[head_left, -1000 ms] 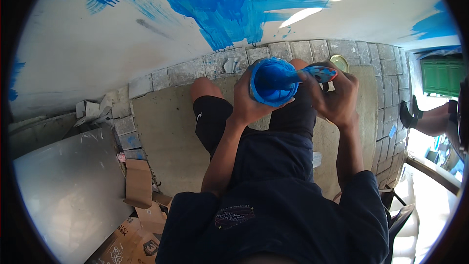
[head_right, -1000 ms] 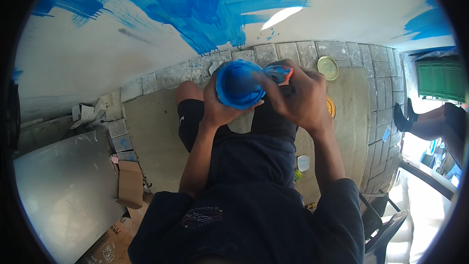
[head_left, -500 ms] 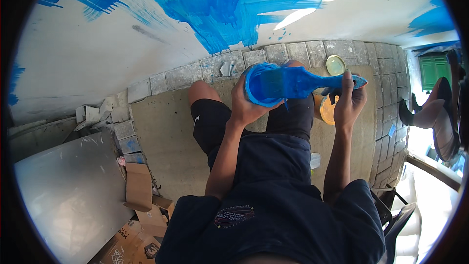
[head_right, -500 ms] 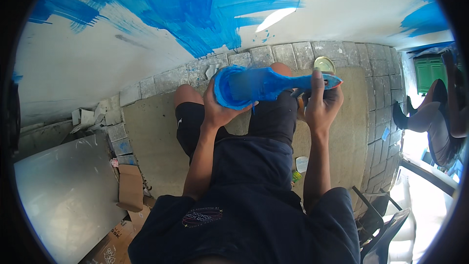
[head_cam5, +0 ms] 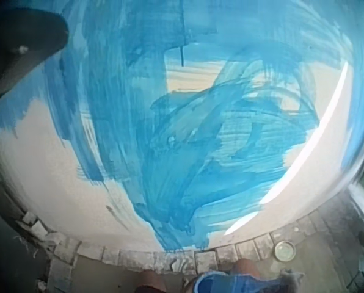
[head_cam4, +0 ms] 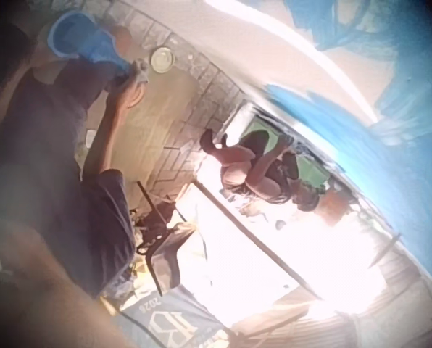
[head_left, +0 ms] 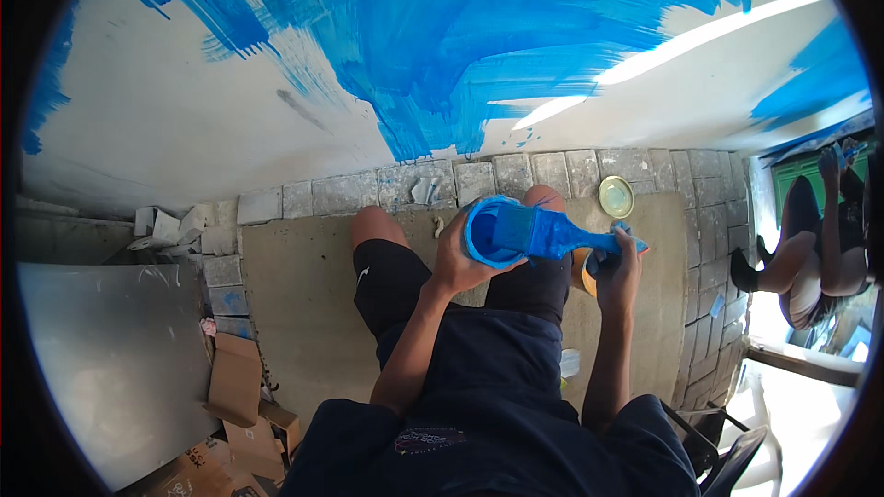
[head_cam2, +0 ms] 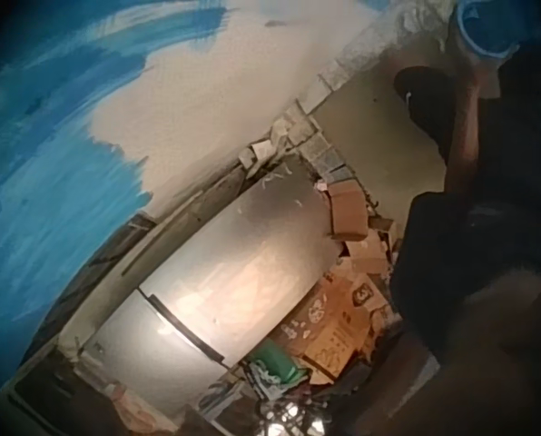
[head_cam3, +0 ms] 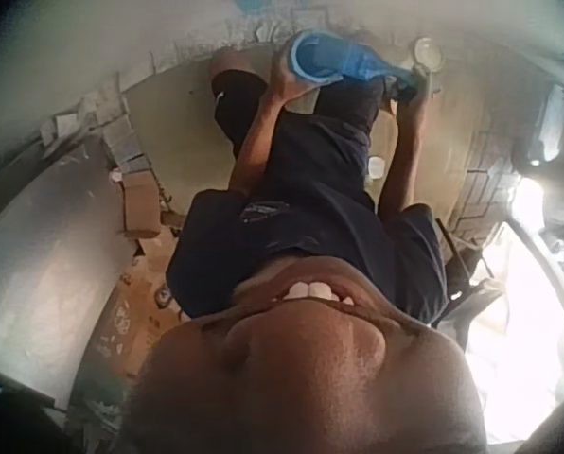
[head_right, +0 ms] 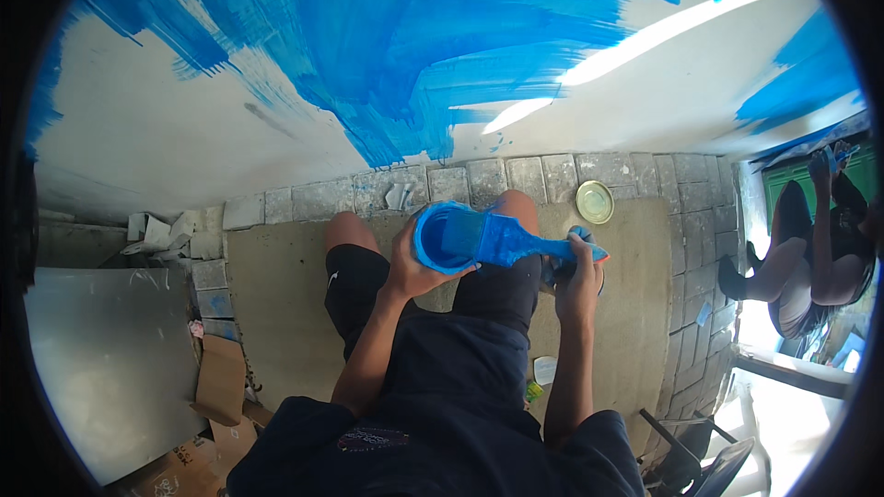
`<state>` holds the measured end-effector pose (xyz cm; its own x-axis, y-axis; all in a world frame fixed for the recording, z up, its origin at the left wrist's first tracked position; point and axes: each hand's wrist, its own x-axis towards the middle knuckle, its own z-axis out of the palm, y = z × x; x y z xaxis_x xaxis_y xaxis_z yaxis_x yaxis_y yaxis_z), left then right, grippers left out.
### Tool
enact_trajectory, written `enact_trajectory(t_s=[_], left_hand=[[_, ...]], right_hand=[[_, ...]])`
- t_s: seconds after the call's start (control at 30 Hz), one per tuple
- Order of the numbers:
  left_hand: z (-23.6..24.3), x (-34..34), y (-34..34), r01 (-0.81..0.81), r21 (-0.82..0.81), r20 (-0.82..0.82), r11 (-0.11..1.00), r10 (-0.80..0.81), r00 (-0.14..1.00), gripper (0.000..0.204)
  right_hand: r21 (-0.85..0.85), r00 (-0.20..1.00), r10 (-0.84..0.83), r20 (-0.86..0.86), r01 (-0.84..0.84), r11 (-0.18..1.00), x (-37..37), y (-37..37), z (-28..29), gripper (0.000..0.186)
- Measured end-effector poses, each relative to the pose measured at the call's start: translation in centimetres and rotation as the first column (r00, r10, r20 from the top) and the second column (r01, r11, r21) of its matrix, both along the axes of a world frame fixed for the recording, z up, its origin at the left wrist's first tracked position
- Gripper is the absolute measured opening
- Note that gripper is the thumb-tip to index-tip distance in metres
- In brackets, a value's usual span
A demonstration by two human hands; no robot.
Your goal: Painting a wall with blue paint using a brush.
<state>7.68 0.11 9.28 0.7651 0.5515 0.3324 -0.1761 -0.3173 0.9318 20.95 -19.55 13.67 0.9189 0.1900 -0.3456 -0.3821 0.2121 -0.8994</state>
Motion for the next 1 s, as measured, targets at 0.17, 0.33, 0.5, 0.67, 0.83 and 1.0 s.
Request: enact_trajectory(t_s=[0.17,0.33,0.5,0.67,0.83,1.0], left_hand=[[-0.6,-0.5,0.0,-0.021,0.035,0.002,0.999,0.021,1.0,0.082],[-0.9,-0.5,0.3,-0.011,0.064,0.014,0.998,0.01,1.0,0.084],[-0.9,-0.9,0.0,-0.015,0.025,0.001,1.0,0.015,1.0,0.084],[-0.9,-1.1,0.8,-0.018,-0.023,-0.026,1.0,0.018,1.0,0.085],[-1.4,-0.9,0.7,0.006,-0.028,-0.006,1.0,-0.007,1.0,0.085],[-0.9,-0.8,0.6,0.006,-0.031,-0.006,0.999,-0.006,1.0,0.086]], right_hand=[[-0.087,0.992,0.125,0.034,-0.122,0.989,-0.1,-1.2,-0.3,0.034],[-0.273,0.96,0.186,0.208,-0.126,0.954,-0.5,-1.4,1.1,0.029],[-0.215,0.951,0.165,0.263,-0.109,0.971,-0.6,-1.2,0.6,0.026],[-0.274,0.922,0.172,0.348,-0.076,0.959,-0.6,-0.6,1.3,0.029],[-0.259,0.917,0.23,0.325,-0.147,0.955,-0.5,-0.7,1.4,0.021],[-0.348,0.862,0.28,0.422,-0.132,0.928,-0.1,-1.5,1.6,0.024]])
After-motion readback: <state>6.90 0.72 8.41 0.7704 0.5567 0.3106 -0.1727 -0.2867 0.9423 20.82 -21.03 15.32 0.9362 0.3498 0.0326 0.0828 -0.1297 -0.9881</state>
